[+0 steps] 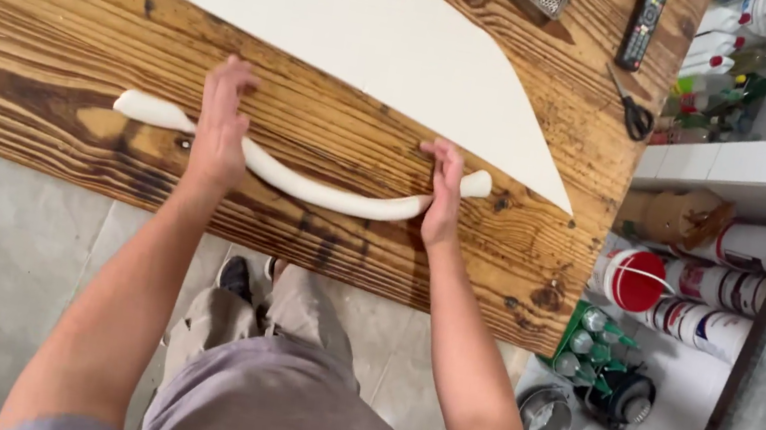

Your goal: Shape dough into long cylinders and place them on a baking tray

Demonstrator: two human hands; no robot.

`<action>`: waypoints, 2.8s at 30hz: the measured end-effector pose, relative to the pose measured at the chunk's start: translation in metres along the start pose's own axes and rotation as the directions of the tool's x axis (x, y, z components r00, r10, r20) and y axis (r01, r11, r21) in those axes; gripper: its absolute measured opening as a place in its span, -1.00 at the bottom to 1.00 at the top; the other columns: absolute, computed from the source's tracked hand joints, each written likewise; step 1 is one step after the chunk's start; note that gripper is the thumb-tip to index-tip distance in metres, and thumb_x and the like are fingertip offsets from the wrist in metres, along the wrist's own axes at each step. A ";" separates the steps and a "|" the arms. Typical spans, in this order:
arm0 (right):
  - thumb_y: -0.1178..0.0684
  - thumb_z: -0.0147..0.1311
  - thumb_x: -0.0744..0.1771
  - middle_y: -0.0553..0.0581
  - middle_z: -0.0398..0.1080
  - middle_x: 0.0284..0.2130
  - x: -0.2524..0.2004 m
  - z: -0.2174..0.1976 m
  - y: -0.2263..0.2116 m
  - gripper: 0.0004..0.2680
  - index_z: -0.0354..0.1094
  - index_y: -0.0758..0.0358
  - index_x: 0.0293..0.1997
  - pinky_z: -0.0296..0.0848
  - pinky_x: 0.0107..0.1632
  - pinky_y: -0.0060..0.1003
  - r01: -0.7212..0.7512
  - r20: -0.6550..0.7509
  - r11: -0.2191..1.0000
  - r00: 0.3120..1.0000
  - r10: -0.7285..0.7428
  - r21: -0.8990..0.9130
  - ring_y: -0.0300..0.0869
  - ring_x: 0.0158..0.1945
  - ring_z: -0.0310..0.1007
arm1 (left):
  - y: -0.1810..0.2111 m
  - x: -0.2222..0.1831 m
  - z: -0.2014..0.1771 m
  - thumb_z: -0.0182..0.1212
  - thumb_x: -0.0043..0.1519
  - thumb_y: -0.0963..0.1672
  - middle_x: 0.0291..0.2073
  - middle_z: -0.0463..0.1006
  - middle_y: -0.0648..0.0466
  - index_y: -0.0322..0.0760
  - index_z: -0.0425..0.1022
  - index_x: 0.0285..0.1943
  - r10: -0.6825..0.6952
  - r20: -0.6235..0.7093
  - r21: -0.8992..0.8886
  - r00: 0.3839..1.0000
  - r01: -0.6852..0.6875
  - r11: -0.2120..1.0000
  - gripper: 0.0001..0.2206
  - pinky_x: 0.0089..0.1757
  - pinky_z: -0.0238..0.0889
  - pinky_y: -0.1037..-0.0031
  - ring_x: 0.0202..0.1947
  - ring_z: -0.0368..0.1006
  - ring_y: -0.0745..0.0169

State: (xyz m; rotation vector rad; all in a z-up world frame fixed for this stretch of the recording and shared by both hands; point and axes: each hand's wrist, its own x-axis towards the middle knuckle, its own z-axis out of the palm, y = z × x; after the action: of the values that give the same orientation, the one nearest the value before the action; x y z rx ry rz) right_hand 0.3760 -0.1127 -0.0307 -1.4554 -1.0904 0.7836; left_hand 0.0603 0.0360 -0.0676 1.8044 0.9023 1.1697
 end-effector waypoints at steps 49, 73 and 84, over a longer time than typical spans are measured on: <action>0.04 0.28 0.23 -0.08 0.45 0.15 -0.121 -0.016 -0.031 -0.55 0.33 -0.04 0.27 0.37 0.24 -0.20 0.080 -0.003 0.547 0.989 -0.149 -0.834 -0.12 0.22 0.42 | 0.093 -0.110 -0.001 0.09 0.37 0.05 0.51 -0.09 -0.06 -0.01 0.13 0.52 -0.513 0.170 0.493 0.841 0.378 0.783 -0.47 0.38 -0.22 0.08 0.56 -0.31 -0.06; -0.21 0.10 0.31 -0.15 0.48 -0.02 -0.098 -0.068 0.052 -0.72 0.46 -0.17 0.12 0.41 -0.03 -0.26 0.211 0.186 0.637 0.977 -0.108 -0.741 -0.16 0.00 0.44 | 0.069 -0.083 -0.014 0.28 0.12 -0.28 0.11 0.57 0.02 -0.17 0.51 0.21 -0.092 0.322 0.517 0.942 -0.093 0.851 -0.56 0.18 0.32 0.32 0.07 0.47 0.12; -0.02 -0.12 0.43 0.46 0.03 0.42 -0.066 -0.035 -0.039 -0.52 -0.14 0.45 0.50 0.12 0.42 0.01 0.322 0.289 0.518 0.946 -0.145 -0.792 0.22 0.46 0.04 | 0.075 -0.041 0.017 0.03 0.31 -0.06 0.48 0.11 -0.34 -0.53 0.03 0.55 -0.007 0.318 0.596 0.948 -0.194 0.779 -0.35 0.38 -0.09 0.12 0.50 0.00 -0.29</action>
State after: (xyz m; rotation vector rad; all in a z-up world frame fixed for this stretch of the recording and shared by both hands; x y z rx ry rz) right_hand 0.3765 -0.1885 0.0078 -1.9660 -1.9396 0.1486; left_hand 0.0736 -0.0358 -0.0209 2.5077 1.1010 0.6368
